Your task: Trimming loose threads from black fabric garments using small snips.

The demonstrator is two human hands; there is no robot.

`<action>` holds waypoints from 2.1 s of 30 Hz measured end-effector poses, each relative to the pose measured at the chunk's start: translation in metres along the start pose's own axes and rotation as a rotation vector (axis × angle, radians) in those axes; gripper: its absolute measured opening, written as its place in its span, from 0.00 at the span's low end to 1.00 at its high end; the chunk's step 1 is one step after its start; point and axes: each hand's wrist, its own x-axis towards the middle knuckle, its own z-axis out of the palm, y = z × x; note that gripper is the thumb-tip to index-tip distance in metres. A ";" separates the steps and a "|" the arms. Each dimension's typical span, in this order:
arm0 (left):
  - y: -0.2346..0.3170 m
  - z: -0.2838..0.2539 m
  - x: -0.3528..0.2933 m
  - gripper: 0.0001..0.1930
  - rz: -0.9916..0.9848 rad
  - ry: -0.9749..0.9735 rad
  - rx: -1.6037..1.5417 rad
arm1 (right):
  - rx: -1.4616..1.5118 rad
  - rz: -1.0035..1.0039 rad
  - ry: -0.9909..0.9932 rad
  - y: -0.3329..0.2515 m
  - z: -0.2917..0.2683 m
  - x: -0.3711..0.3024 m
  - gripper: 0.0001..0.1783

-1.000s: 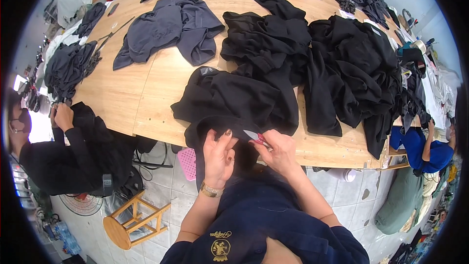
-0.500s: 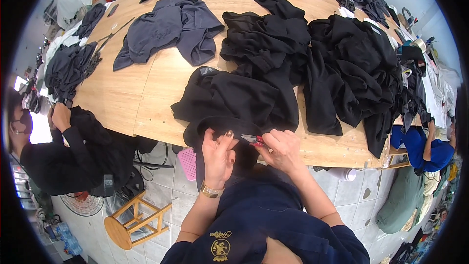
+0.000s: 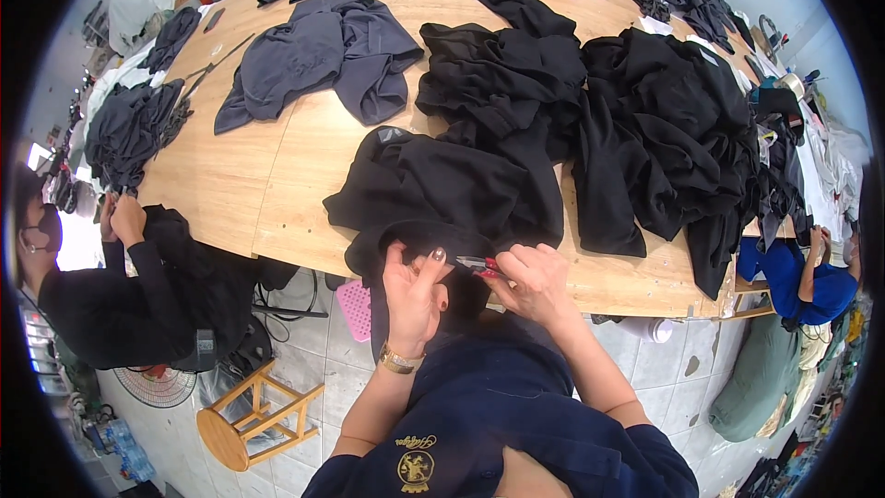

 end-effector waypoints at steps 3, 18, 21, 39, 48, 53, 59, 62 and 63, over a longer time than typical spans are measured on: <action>-0.003 -0.005 0.002 0.32 -0.007 -0.040 -0.035 | 0.027 0.000 0.010 -0.001 0.004 -0.001 0.14; -0.012 0.009 -0.006 0.26 0.223 0.059 0.227 | 0.179 0.029 0.107 -0.020 0.014 0.010 0.19; -0.012 0.008 -0.007 0.26 0.226 0.033 0.300 | 0.109 -0.003 0.052 -0.022 0.012 0.012 0.19; -0.014 0.001 -0.003 0.26 0.193 0.054 0.210 | 0.394 0.121 0.108 -0.013 0.014 0.014 0.17; -0.014 0.006 -0.007 0.25 0.280 0.094 0.375 | 0.122 -0.044 -0.030 -0.016 0.007 0.019 0.17; -0.013 0.004 -0.002 0.25 0.195 0.066 0.220 | 0.715 0.462 0.110 -0.019 0.024 0.007 0.10; -0.006 -0.002 0.002 0.18 0.064 0.083 0.087 | 1.047 0.735 0.156 -0.017 0.022 0.003 0.07; -0.003 -0.004 0.004 0.13 -0.001 0.067 0.047 | 0.665 0.498 0.081 -0.012 0.012 0.000 0.09; -0.003 -0.005 0.005 0.11 -0.020 0.058 0.040 | 0.555 0.409 0.101 -0.011 0.013 0.000 0.13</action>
